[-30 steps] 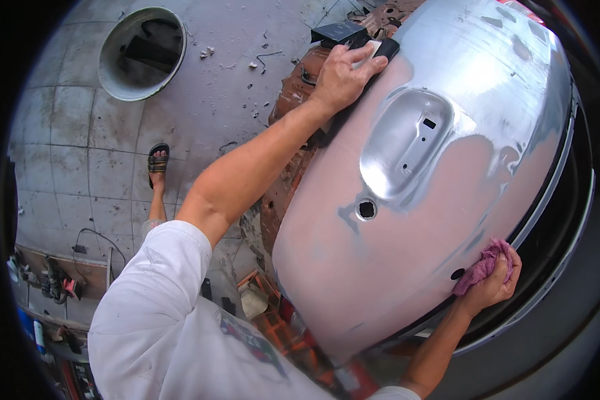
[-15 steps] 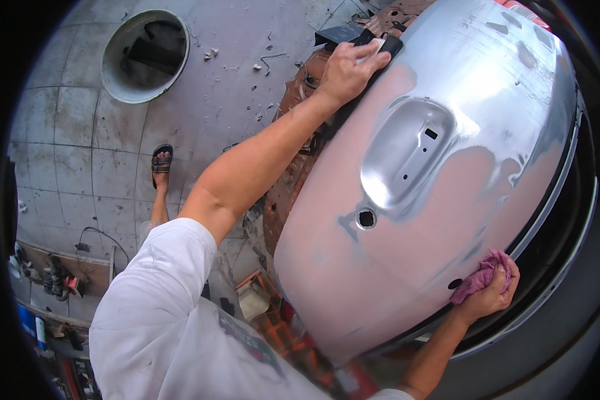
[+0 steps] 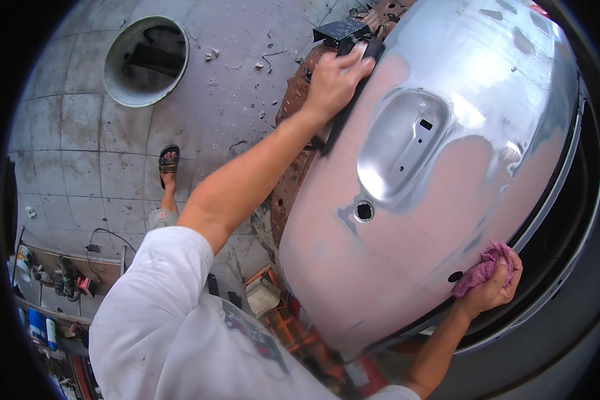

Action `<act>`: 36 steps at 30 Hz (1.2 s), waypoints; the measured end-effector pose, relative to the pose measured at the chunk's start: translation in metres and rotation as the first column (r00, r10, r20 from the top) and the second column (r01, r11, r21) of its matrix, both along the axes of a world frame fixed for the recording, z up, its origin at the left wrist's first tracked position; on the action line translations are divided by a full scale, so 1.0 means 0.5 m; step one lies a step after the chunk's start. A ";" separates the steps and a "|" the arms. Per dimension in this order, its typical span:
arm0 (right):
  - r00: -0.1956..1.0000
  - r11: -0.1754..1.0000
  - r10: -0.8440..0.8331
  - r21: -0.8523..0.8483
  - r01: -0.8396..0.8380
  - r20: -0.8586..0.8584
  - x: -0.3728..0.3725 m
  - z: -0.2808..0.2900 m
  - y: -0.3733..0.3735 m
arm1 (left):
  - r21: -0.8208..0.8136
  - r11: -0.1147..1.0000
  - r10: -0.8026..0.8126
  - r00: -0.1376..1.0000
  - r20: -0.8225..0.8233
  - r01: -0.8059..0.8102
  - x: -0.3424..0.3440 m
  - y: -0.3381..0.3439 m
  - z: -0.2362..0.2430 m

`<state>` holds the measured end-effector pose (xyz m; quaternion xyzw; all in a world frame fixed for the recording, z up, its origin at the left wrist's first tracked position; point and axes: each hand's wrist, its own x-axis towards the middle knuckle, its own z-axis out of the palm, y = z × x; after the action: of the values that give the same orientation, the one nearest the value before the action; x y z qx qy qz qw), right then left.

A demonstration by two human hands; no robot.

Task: The person sands the surface of a detached car trunk lid using a sanding block and a pink cloth. They repeatedly rub the block over the lid's surface and wipe it with the cloth, occasionally dipping the block into a bucket of water.

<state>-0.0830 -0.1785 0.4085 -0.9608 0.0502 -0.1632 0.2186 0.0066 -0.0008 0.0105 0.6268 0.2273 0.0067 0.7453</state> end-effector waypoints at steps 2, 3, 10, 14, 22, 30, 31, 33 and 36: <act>0.999 0.999 -0.043 -0.031 0.042 -0.007 -0.021 0.007 0.001 | -0.067 0.996 0.051 0.999 -0.006 -0.051 -0.145 -0.009 0.037; 0.999 0.998 -0.049 -0.042 0.049 -0.010 -0.024 0.009 0.004 | -0.136 0.987 0.091 0.996 0.018 -0.087 -0.198 -0.013 0.039; 1.000 1.000 -0.007 -0.001 0.007 -0.007 0.011 -0.006 0.022 | 0.003 0.986 0.163 0.983 0.079 -0.164 0.077 -0.005 -0.027; 0.997 0.997 -0.073 -0.007 0.073 0.004 -0.019 0.009 0.011 | -0.113 0.992 0.087 0.971 0.223 -0.063 -0.117 -0.005 0.027; 0.999 0.999 -0.044 -0.017 0.044 0.005 0.014 -0.005 0.042 | 0.326 0.941 -0.180 0.678 0.713 -0.092 0.053 0.058 -0.130; 0.995 0.994 -0.093 -0.048 0.094 0.023 -0.014 0.005 0.025 | 0.055 0.984 -0.173 0.805 0.567 0.172 -0.157 0.058 -0.073; 0.996 0.995 -0.083 -0.053 0.084 0.027 -0.010 0.003 0.027 | 0.075 0.983 -0.182 0.787 0.589 0.170 -0.136 0.064 -0.086; 0.996 0.996 -0.080 -0.023 0.081 0.044 0.000 -0.002 0.025 | 0.080 0.984 -0.178 0.801 0.572 0.161 -0.038 0.068 -0.090; 0.994 0.995 -0.103 0.003 0.103 0.031 -0.004 0.005 0.019 | 0.073 0.991 -0.136 0.818 0.558 0.115 -0.004 0.062 -0.085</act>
<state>-0.0850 -0.1691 0.4110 -0.9541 0.0963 -0.1891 0.2114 0.0045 0.0301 -0.0321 0.6238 -0.0439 0.1458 0.7666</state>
